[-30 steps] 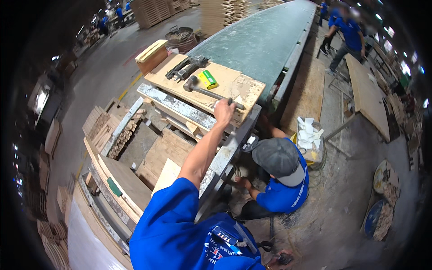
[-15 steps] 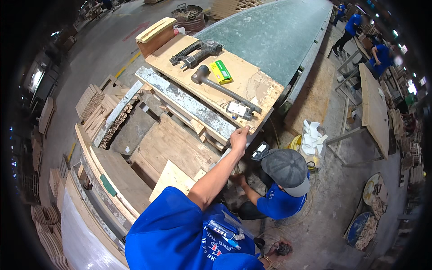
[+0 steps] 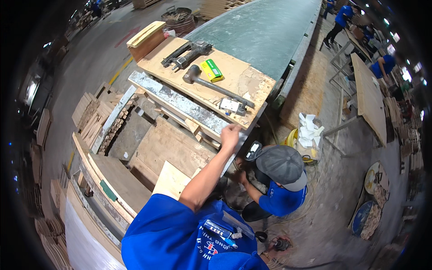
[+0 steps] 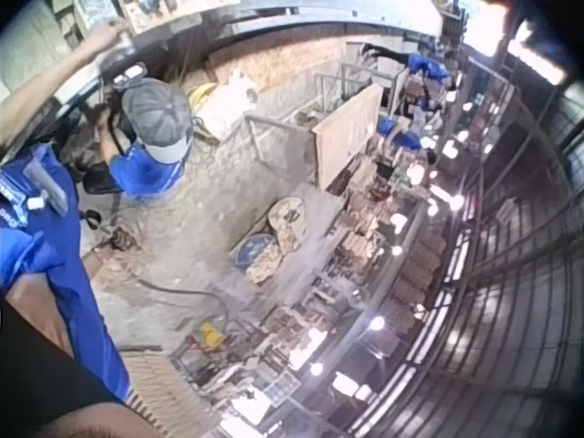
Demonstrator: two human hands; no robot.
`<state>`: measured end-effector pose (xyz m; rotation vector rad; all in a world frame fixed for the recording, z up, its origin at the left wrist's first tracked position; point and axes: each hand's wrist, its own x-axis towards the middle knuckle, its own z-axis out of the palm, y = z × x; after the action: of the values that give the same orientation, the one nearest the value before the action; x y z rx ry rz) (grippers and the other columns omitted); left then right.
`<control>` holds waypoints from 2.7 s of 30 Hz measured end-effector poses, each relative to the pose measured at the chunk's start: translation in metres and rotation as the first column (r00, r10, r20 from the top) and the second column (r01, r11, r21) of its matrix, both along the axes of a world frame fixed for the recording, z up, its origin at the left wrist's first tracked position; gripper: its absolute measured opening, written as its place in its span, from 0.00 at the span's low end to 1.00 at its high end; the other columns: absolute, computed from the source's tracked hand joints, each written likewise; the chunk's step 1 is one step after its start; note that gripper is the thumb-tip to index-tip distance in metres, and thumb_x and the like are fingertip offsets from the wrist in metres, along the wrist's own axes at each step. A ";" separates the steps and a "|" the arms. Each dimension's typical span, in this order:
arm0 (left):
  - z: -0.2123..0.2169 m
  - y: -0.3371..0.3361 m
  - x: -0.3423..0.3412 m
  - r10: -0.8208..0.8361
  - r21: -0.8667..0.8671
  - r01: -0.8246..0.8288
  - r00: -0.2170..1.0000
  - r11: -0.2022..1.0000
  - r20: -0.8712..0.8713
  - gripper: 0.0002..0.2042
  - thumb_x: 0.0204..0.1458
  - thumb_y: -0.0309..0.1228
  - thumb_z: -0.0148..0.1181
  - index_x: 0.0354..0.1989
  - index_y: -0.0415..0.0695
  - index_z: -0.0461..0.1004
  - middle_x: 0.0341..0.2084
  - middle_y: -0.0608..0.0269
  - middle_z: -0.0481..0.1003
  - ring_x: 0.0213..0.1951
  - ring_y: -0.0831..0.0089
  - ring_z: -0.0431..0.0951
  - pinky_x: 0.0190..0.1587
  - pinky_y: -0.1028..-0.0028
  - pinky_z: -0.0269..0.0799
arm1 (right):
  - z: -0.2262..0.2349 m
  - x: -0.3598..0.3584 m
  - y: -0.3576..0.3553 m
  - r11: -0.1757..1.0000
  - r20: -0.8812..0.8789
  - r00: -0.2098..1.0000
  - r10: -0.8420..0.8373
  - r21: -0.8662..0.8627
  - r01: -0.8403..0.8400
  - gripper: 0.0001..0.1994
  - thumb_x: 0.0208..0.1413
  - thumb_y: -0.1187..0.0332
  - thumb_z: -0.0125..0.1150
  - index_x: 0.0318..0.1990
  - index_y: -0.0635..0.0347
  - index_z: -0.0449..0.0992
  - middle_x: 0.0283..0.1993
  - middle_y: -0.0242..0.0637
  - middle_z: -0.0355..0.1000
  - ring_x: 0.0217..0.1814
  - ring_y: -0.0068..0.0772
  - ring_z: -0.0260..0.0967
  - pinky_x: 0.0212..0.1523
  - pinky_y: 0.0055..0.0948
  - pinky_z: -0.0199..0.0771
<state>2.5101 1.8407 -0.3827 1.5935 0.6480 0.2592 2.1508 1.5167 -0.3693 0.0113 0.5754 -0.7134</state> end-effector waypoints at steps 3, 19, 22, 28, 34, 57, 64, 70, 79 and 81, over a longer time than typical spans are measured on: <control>0.048 0.011 0.002 0.025 0.473 -0.061 0.996 0.879 0.081 0.24 0.40 0.40 0.66 0.43 0.35 0.71 0.30 0.54 0.73 0.33 0.63 0.73 0.37 0.68 0.69 | -0.002 -0.007 0.001 0.997 0.006 0.997 -0.079 -0.016 0.079 0.25 0.46 0.58 0.60 0.47 0.64 0.61 0.38 0.38 0.67 0.35 0.30 0.68 0.33 0.29 0.71; 0.061 0.039 0.042 -0.359 0.728 0.275 0.932 0.628 -0.042 0.29 0.35 0.36 0.65 0.50 0.41 0.66 0.44 0.50 0.69 0.46 0.54 0.71 0.47 0.63 0.67 | -0.025 -0.020 0.000 0.988 0.113 0.987 0.113 0.094 -0.124 0.27 0.40 0.58 0.66 0.48 0.55 0.63 0.40 0.34 0.69 0.36 0.28 0.70 0.35 0.32 0.72; 0.066 0.038 0.048 -0.397 0.738 0.321 0.915 0.593 -0.079 0.31 0.36 0.36 0.65 0.52 0.41 0.65 0.46 0.50 0.68 0.47 0.53 0.70 0.48 0.62 0.67 | -0.036 -0.031 -0.006 0.988 0.123 0.987 0.106 0.100 -0.118 0.28 0.39 0.56 0.67 0.47 0.55 0.64 0.40 0.34 0.70 0.36 0.29 0.71 0.34 0.32 0.72; 0.081 0.046 0.056 -0.542 0.805 0.495 0.796 0.328 -0.269 0.33 0.33 0.39 0.68 0.53 0.46 0.66 0.50 0.52 0.66 0.49 0.54 0.70 0.49 0.61 0.67 | -0.023 -0.032 -0.007 0.992 0.081 0.990 0.112 0.050 -0.116 0.27 0.38 0.57 0.67 0.45 0.58 0.65 0.33 0.30 0.69 0.36 0.26 0.68 0.36 0.28 0.70; 0.088 0.040 0.061 -0.498 0.773 0.577 0.768 0.264 -0.403 0.35 0.32 0.42 0.68 0.53 0.46 0.64 0.47 0.49 0.68 0.47 0.52 0.70 0.48 0.60 0.67 | -0.020 -0.038 -0.011 0.983 0.124 0.983 0.136 0.107 -0.150 0.29 0.37 0.57 0.68 0.45 0.62 0.64 0.33 0.31 0.69 0.35 0.29 0.67 0.37 0.29 0.69; 0.106 0.039 -0.092 -0.262 -0.257 0.234 0.962 0.938 -0.081 0.12 0.42 0.32 0.64 0.35 0.43 0.72 0.14 0.74 0.66 0.07 0.87 0.49 0.10 0.81 0.42 | -0.016 -0.075 -0.102 0.959 0.226 0.952 0.207 0.145 -0.243 0.21 0.49 0.63 0.58 0.46 0.63 0.61 0.39 0.36 0.66 0.41 0.28 0.66 0.41 0.28 0.68; 0.104 0.026 -0.066 -0.289 0.189 0.283 0.957 0.940 0.004 0.21 0.37 0.32 0.66 0.41 0.37 0.71 0.28 0.58 0.75 0.25 0.77 0.73 0.28 0.75 0.68 | -0.020 -0.071 -0.078 0.960 0.228 0.965 0.129 0.215 -0.179 0.22 0.47 0.61 0.62 0.45 0.62 0.62 0.41 0.36 0.66 0.39 0.27 0.66 0.39 0.28 0.67; 0.110 0.020 -0.005 -0.327 0.621 0.333 0.936 0.710 -0.128 0.29 0.29 0.38 0.68 0.45 0.40 0.72 0.37 0.49 0.75 0.41 0.62 0.75 0.45 0.69 0.68 | -0.025 -0.073 -0.052 0.960 0.264 0.945 0.195 0.146 -0.239 0.24 0.45 0.57 0.63 0.45 0.60 0.63 0.36 0.33 0.69 0.36 0.29 0.67 0.38 0.29 0.66; 0.080 0.043 0.043 -0.470 0.752 0.450 0.857 0.481 -0.212 0.36 0.32 0.42 0.68 0.52 0.39 0.63 0.42 0.46 0.72 0.45 0.54 0.72 0.48 0.62 0.67 | -0.024 -0.063 -0.038 0.924 -0.067 0.948 0.311 -0.210 -0.318 0.25 0.43 0.55 0.63 0.45 0.60 0.63 0.32 0.32 0.70 0.34 0.30 0.69 0.32 0.29 0.70; 0.068 0.041 0.036 -0.440 0.731 0.405 0.884 0.549 -0.159 0.35 0.34 0.41 0.66 0.54 0.41 0.61 0.45 0.47 0.70 0.47 0.54 0.71 0.48 0.61 0.66 | -0.022 -0.054 -0.033 0.968 -0.009 0.971 0.238 -0.080 -0.238 0.25 0.43 0.55 0.63 0.45 0.60 0.63 0.33 0.32 0.69 0.34 0.30 0.69 0.32 0.29 0.70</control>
<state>2.5465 1.8815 -0.3143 2.4934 0.0580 0.2028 2.0964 1.4838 -0.3917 -0.1312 0.5358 -0.5016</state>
